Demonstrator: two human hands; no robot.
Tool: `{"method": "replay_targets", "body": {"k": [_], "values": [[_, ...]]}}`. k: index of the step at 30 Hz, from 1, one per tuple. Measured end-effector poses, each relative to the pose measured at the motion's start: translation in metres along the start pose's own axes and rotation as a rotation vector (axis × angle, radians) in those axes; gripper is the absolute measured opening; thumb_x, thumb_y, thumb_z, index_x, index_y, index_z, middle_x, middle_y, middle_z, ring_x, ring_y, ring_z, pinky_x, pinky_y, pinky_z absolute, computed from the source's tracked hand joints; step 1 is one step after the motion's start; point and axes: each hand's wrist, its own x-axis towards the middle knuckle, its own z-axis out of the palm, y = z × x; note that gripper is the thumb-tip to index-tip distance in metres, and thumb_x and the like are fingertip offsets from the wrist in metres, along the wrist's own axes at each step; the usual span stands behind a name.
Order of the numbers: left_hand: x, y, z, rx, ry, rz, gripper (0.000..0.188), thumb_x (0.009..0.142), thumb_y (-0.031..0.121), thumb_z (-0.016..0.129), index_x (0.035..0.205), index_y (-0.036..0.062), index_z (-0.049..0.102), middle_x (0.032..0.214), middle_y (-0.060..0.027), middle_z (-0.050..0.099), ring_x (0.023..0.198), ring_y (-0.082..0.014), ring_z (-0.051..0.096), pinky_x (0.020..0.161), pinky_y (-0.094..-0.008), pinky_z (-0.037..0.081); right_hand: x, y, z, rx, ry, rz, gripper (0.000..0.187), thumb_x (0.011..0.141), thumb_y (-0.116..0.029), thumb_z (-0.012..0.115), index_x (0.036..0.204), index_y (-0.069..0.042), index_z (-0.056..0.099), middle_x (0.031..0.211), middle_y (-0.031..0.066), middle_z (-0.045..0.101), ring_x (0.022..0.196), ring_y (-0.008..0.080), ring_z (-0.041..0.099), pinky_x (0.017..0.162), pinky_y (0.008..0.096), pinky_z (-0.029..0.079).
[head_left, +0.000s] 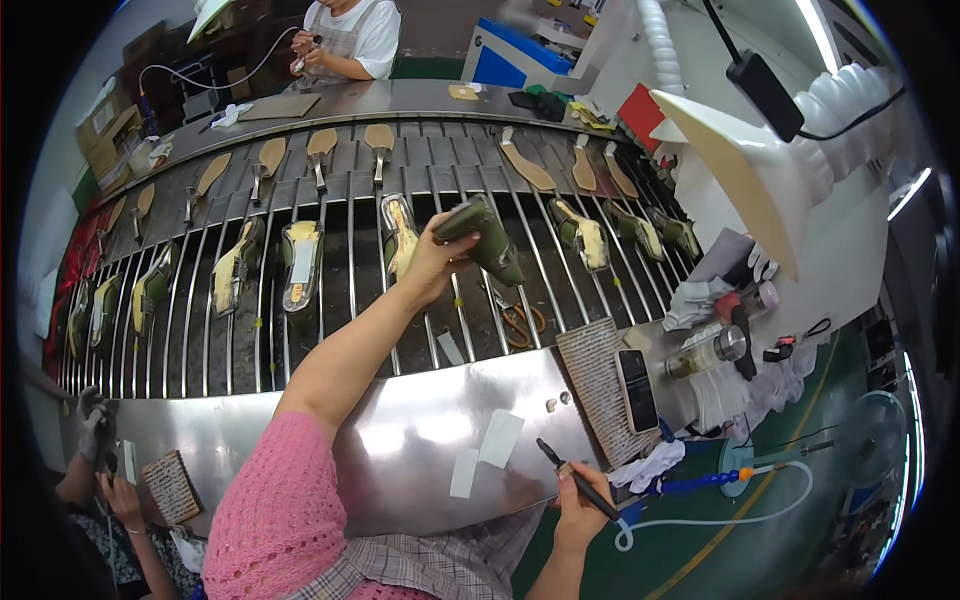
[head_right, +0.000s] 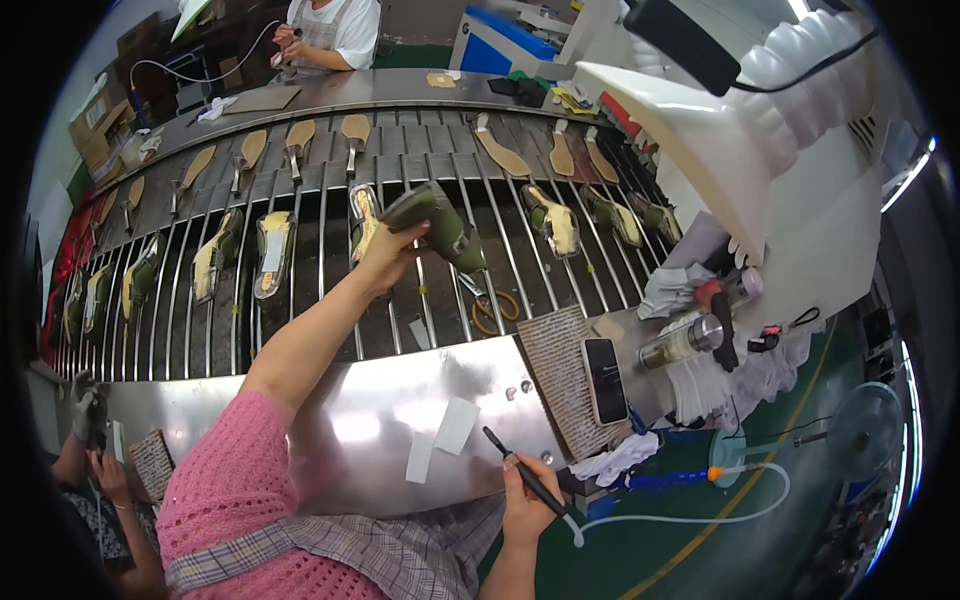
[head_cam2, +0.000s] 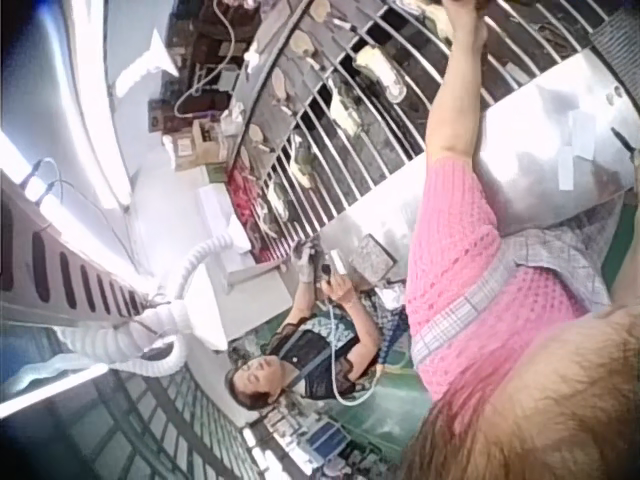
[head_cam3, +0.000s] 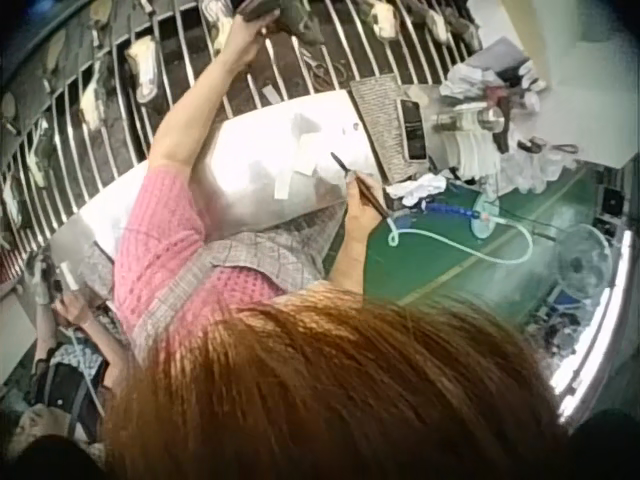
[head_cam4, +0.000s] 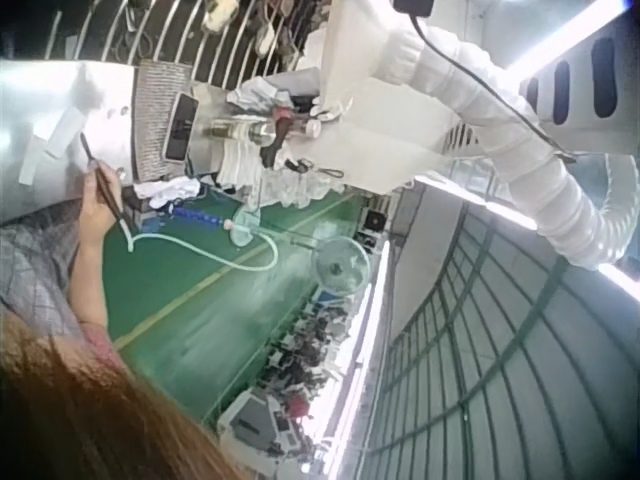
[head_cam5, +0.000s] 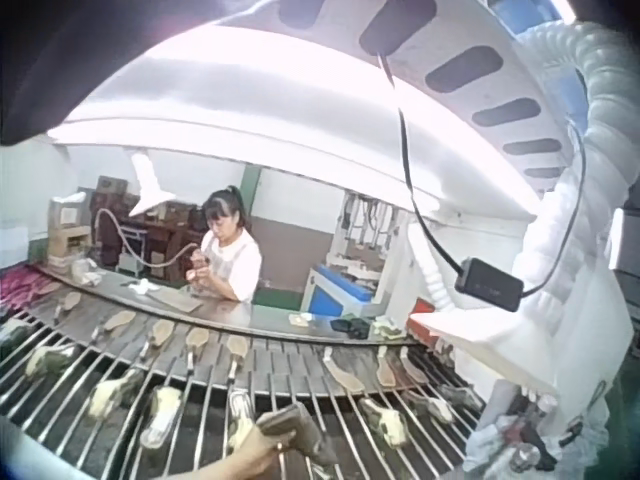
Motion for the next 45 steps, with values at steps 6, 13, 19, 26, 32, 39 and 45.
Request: {"method": "replay_targets", "body": {"k": [6, 13, 19, 26, 32, 39, 45], "values": [[-0.138, 0.043, -0.004, -0.355, 0.162, 0.014, 0.065, 0.085, 0.055, 0.062, 0.132, 0.012, 0.048, 0.128, -0.0033, 0.055, 0.12, -0.0219, 0.051, 0.106, -0.0411, 0.04, -0.003, -0.014, 0.008, 0.038, -0.011, 0.034, 0.012, 0.083, 0.001, 0.068, 0.094, 0.004, 0.063, 0.085, 0.0086, 0.065, 0.079, 0.0135, 0.06, 0.073, 0.0225, 0.047], [-0.267, 0.038, -0.014, 0.592, -0.063, 0.22, 0.094, 0.066, 0.038, 0.085, 0.137, 0.0034, 0.035, 0.145, -0.0144, 0.036, 0.13, -0.0263, 0.042, 0.108, -0.0408, 0.037, -0.022, -0.028, 0.029, -0.036, -0.111, -0.051, 0.012, 0.086, -0.008, 0.067, 0.087, 0.004, 0.065, 0.081, 0.0044, 0.061, 0.071, 0.0091, 0.052, 0.065, 0.0216, 0.039], [-0.324, -0.003, -0.032, 0.013, -0.056, -0.436, 0.073, 0.081, 0.039, 0.068, 0.14, 0.01, 0.036, 0.138, -0.0092, 0.047, 0.131, -0.0238, 0.041, 0.11, -0.043, 0.032, -0.035, -0.039, 0.038, -0.076, -0.234, -0.066, 0.013, 0.077, -0.004, 0.075, 0.086, 0.001, 0.068, 0.081, 0.0077, 0.066, 0.074, 0.0153, 0.058, 0.066, 0.0259, 0.045], [-0.317, 0.0, -0.028, -1.035, 0.071, -0.859, 0.053, 0.093, 0.045, 0.048, 0.136, 0.0145, 0.048, 0.127, -0.0111, 0.059, 0.118, -0.0292, 0.056, 0.098, -0.0666, 0.037, -0.03, -0.024, 0.071, -0.359, -0.202, -0.555, 0.022, 0.07, -0.011, 0.082, 0.085, -0.004, 0.068, 0.077, 0.0055, 0.066, 0.061, 0.0194, 0.057, 0.054, 0.0292, 0.044], [-0.332, -0.045, -0.026, -0.273, 0.091, -0.13, 0.065, 0.081, 0.026, 0.065, 0.138, 0.0078, 0.04, 0.133, -0.0185, 0.05, 0.125, -0.031, 0.049, 0.106, -0.0534, 0.034, -0.029, -0.027, 0.079, -0.54, -0.202, -0.7, 0.024, 0.069, -0.013, 0.083, 0.085, -0.004, 0.068, 0.076, 0.0047, 0.066, 0.059, 0.0178, 0.058, 0.053, 0.0275, 0.045], [-0.328, -0.052, -0.024, 0.646, -0.106, 0.625, 0.09, 0.067, 0.014, 0.087, 0.139, 0.0062, 0.033, 0.136, -0.0229, 0.046, 0.129, -0.0356, 0.045, 0.113, -0.0496, 0.025, -0.012, -0.015, 0.053, -0.312, -0.33, -0.351, 0.017, 0.073, -0.009, 0.079, 0.084, -0.003, 0.068, 0.074, 0.0047, 0.066, 0.062, 0.0178, 0.057, 0.057, 0.0278, 0.043], [-0.326, -0.057, -0.03, 0.725, -0.149, 0.679, 0.089, 0.066, 0.019, 0.088, 0.135, 0.0058, 0.034, 0.132, -0.0256, 0.049, 0.125, -0.0369, 0.049, 0.111, -0.0521, 0.027, -0.008, -0.009, 0.058, -0.38, -0.234, -0.425, 0.017, 0.078, -0.006, 0.074, 0.092, -0.002, 0.065, 0.086, 0.0086, 0.066, 0.071, 0.0228, 0.057, 0.065, 0.0321, 0.044]]}}
